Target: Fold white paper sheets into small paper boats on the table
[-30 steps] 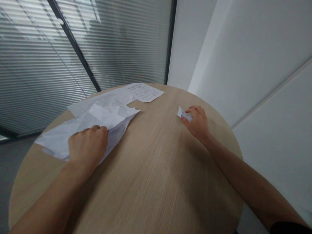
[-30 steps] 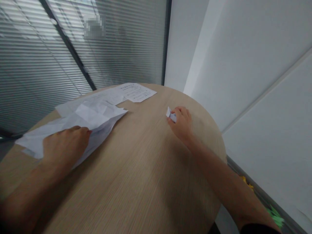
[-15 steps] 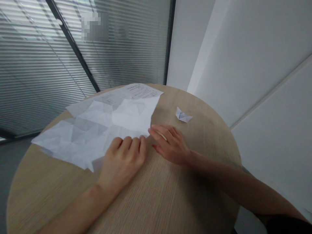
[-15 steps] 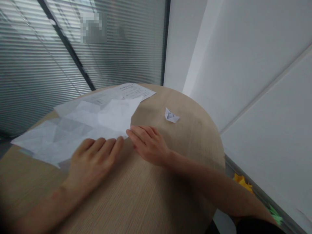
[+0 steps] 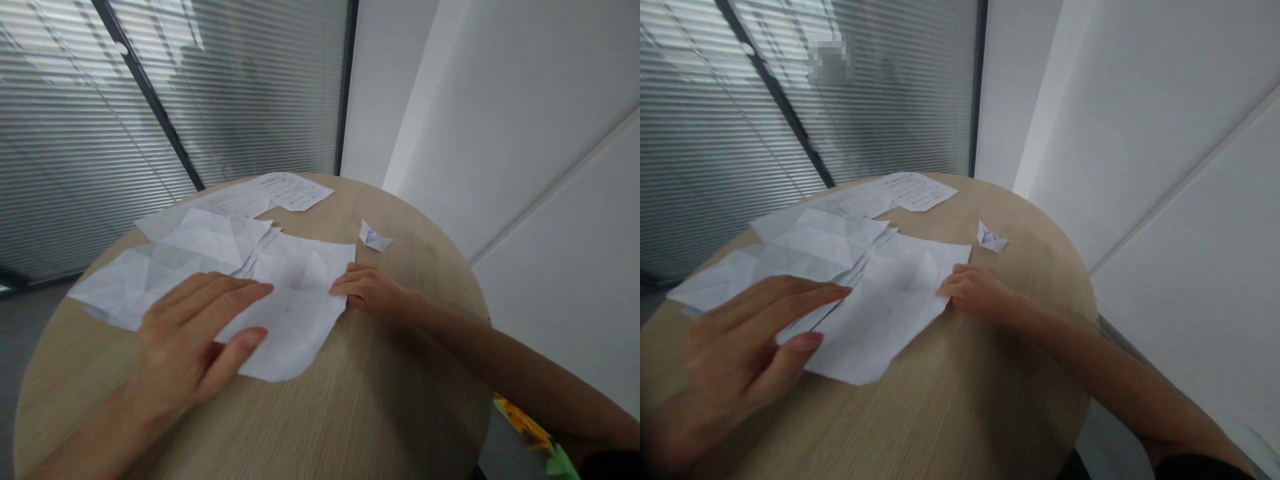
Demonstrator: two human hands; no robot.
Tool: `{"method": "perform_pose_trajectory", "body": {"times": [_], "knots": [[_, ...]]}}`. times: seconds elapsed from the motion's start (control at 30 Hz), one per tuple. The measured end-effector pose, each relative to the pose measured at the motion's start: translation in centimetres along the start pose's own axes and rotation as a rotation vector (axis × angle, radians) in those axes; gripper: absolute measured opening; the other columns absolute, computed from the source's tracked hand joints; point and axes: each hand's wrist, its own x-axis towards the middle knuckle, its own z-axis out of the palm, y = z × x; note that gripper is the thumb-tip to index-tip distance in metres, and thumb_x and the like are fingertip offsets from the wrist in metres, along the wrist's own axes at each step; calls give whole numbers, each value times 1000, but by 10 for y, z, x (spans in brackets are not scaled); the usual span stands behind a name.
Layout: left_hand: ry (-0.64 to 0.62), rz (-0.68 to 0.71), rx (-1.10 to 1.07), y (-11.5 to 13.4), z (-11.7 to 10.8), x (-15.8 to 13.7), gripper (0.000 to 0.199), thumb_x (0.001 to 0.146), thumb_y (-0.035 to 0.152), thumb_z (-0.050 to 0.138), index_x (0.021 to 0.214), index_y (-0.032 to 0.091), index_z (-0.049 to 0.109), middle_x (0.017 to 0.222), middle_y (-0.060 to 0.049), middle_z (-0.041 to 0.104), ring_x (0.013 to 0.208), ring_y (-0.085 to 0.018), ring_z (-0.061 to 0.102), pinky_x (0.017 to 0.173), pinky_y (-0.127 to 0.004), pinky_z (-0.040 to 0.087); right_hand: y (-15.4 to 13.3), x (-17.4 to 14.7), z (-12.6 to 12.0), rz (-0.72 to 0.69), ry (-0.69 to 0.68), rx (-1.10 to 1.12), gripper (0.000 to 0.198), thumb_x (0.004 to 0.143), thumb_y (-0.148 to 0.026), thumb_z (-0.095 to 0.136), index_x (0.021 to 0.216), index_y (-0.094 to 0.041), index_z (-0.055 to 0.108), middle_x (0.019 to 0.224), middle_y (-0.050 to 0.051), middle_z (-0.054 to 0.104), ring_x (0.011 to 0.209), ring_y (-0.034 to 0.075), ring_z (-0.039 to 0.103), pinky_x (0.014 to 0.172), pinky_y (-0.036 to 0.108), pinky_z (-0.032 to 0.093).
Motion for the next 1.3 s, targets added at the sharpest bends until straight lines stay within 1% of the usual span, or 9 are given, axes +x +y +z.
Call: {"method": "perform_pose_trajectory", "body": {"times": [0.07,0.2,0.33,0.5,0.7,0.83,1.07,1.2,1.3], "knots": [[-8,180,-53,-23,1,-3,34,95,43,44,122,33,63,112,-5,72,102,-26,67,90,-43,52,4,-9,-1,-8,-8,53,35,85,-3,48,96,-24,73,99,0,77,83,16,64,84,31,50],[-321,347,-168,-59,27,-16,46,98,44,43,139,26,50,135,-7,62,125,-27,57,104,-45,48,7,-28,0,-2,26,122,37,84,-2,47,101,-23,73,104,2,77,85,16,67,86,32,49],[-452,284,-195,-68,48,-30,46,99,31,39,144,24,45,145,-6,54,135,-25,48,112,-46,41,9,-44,1,51,50,124,30,85,-8,53,103,-22,73,110,4,75,94,18,68,92,36,46],[-455,255,-152,-64,52,-37,51,93,12,37,141,24,49,144,-4,55,134,-21,49,112,-43,43,1,-53,-6,83,26,12,27,83,-27,63,108,-19,71,116,10,72,100,25,63,91,42,41],[-468,126,-110,-63,53,-40,61,87,4,35,144,26,45,143,-5,56,127,-20,56,108,-41,47,1,-56,-5,37,57,-47,20,91,-27,57,102,-20,72,103,9,74,90,22,60,83,38,38],[-508,46,-159,-57,49,-39,66,82,8,41,146,24,38,135,-8,61,105,-19,68,90,-36,56,4,-55,0,149,86,74,14,88,-27,60,86,-21,72,95,6,74,85,20,61,84,37,39],[-274,-126,-111,-41,58,-33,50,93,41,52,138,20,46,103,-7,72,87,-21,70,74,-30,56,-10,-45,3,489,120,116,35,91,-36,60,61,-19,63,72,5,68,82,23,63,86,41,41],[-179,-260,-75,-39,60,-30,37,97,41,42,124,19,56,68,1,68,53,-16,63,52,-25,49,-15,-39,2,614,66,125,45,90,-38,62,50,-19,54,64,3,63,75,21,61,83,40,41],[-72,-254,87,-40,61,-29,43,94,37,49,132,16,51,69,0,67,58,-18,63,58,-28,52,-18,-36,2,709,47,75,41,86,-39,67,52,-19,54,69,3,63,76,22,60,85,42,41]]}}
